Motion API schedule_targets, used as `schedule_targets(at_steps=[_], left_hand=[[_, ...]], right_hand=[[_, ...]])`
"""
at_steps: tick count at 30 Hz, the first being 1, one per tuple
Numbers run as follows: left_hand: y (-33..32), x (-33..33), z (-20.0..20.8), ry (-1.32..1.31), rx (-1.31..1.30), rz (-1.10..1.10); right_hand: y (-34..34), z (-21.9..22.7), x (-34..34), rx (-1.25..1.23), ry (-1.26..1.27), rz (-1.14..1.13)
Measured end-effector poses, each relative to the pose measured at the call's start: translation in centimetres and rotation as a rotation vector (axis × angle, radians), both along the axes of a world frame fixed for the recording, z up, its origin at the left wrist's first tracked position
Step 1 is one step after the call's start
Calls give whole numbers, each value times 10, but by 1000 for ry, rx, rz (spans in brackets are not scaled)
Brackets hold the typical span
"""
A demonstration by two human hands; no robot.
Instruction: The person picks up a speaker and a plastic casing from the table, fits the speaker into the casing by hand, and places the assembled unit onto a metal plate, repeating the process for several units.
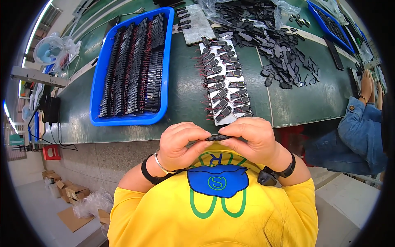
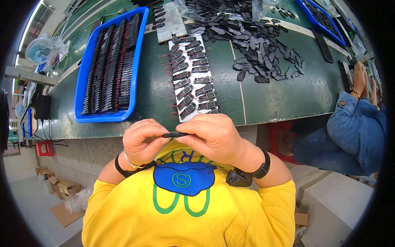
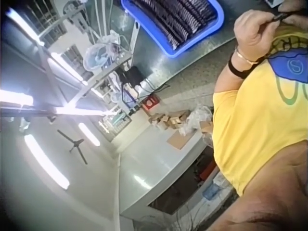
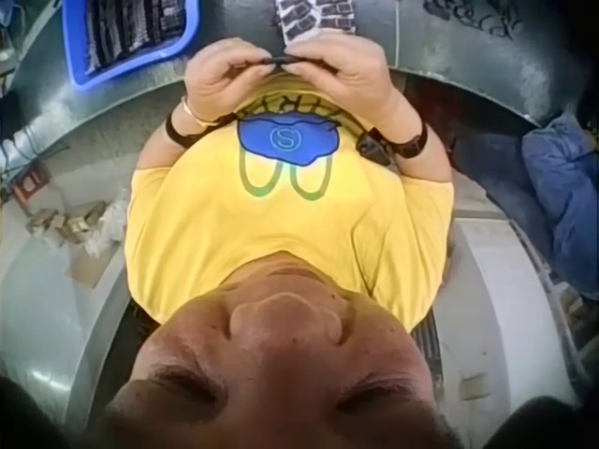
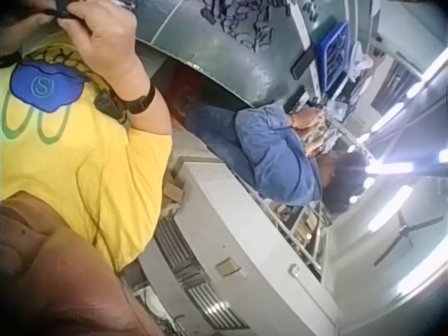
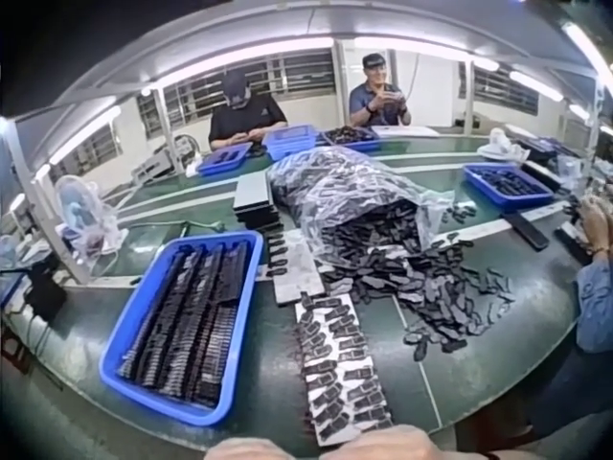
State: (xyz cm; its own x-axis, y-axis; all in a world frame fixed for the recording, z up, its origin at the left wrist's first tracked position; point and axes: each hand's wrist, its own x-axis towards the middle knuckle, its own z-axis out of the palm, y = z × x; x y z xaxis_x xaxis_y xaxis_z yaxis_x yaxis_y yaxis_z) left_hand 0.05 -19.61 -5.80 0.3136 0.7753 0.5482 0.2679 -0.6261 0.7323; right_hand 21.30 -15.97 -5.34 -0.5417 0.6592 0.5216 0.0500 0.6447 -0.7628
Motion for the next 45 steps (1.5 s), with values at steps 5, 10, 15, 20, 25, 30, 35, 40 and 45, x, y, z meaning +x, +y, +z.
schedule_targets(at_steps=[5,10,15,20,25,30,35,40,45], left_hand=[[1,1,1,-6,-12,12],[6,-2,2,-50,-117,-82],[11,-2,9,-26,-71,-93],[3,-4,12,59,80,-12],[-1,1,1,12,123,61],[-4,0,1,-68,79,65],[-7,-1,-4,-162,-9,26],[-11,-4,4,-169,-168,-53],[-18,-3,3,-141,-63,-44]], right_hand=[[2,-2,-2,118,25,7],[4,-4,-4,154,48,16],[5,0,-7,134,48,25],[0,10,-11,169,-42,1],[-7,6,-13,125,-53,-51],[-13,9,-12,-109,-64,-88],[-3,19,-17,89,-129,7],[-7,17,-15,156,-127,26],[-18,16,-17,117,-102,27]])
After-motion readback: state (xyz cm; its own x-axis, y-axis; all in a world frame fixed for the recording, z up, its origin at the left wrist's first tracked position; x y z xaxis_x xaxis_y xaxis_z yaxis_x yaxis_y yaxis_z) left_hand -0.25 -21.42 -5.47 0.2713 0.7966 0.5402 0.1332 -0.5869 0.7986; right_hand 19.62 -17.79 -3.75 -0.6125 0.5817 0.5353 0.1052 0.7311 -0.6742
